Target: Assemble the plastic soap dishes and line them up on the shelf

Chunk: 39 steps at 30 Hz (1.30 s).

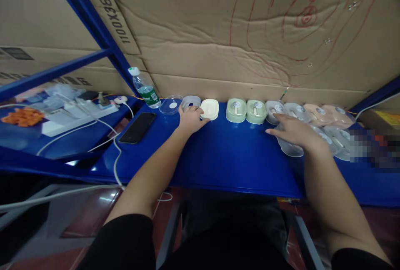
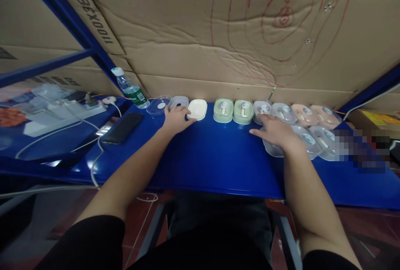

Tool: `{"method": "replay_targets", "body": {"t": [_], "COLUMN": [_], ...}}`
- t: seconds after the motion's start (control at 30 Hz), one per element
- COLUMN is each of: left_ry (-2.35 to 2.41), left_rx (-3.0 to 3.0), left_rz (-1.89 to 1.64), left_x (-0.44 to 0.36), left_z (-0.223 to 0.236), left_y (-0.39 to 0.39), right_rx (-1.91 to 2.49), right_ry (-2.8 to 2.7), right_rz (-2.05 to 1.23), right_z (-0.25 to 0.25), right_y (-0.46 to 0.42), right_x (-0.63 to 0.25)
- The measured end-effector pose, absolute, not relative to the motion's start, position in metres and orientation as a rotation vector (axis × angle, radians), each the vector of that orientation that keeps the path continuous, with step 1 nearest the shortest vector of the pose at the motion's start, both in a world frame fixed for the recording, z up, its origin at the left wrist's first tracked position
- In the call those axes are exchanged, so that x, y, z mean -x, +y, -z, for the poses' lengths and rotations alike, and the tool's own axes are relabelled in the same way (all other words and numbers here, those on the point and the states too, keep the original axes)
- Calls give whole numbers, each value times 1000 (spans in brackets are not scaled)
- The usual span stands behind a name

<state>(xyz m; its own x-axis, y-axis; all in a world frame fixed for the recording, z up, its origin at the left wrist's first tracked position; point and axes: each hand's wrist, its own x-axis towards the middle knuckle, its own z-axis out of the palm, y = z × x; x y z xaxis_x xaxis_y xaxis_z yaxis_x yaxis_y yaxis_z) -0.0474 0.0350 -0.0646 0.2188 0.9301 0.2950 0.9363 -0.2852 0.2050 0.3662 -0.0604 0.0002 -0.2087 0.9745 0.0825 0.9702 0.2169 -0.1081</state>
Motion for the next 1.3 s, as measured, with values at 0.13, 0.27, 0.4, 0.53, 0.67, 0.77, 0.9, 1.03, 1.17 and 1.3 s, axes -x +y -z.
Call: {"method": "replay_targets", "body": {"t": [0.13,0.27,0.4,0.53,0.67,0.77,0.9,1.03,1.17,1.3], "left_ry": [-1903,-1947,-1949,-1904,-1866,-1870,-1784,-1530,-1202,-895], "left_rx": [2456,2431,2395,2365,2361,2352,2420,2587,2795,3044], "left_rz": [554,538,558,628,700,746,843,935,1041,1068], "left_x": [50,54,57,59,61,59,48,37,29,12], "left_z": [63,61,63,69,72,70,59,50,47,47], "left_y": [36,37,38,40,41,40,32,21,10,-6], "right_rx": [1899,1801,1507,1492,1688,1703,1527,1512,1539,1395], "right_ry": [-2352,-2380,-2390,-2350,-2258,-2301,-2483,-2549,-2494,-2385], "right_rz": [-150,-190,-235,-119,21,-15,-168,-234,-247,-211], "right_z": [-3,-5,-5,1,14,18,14,11,16,22], "right_y": [-62,-67,-69,-67,-64,-64,-71,-75,-73,-73], "right_x": [-369,-354,-340,-344,-360,-358,-338,-330,-323,-297]}}
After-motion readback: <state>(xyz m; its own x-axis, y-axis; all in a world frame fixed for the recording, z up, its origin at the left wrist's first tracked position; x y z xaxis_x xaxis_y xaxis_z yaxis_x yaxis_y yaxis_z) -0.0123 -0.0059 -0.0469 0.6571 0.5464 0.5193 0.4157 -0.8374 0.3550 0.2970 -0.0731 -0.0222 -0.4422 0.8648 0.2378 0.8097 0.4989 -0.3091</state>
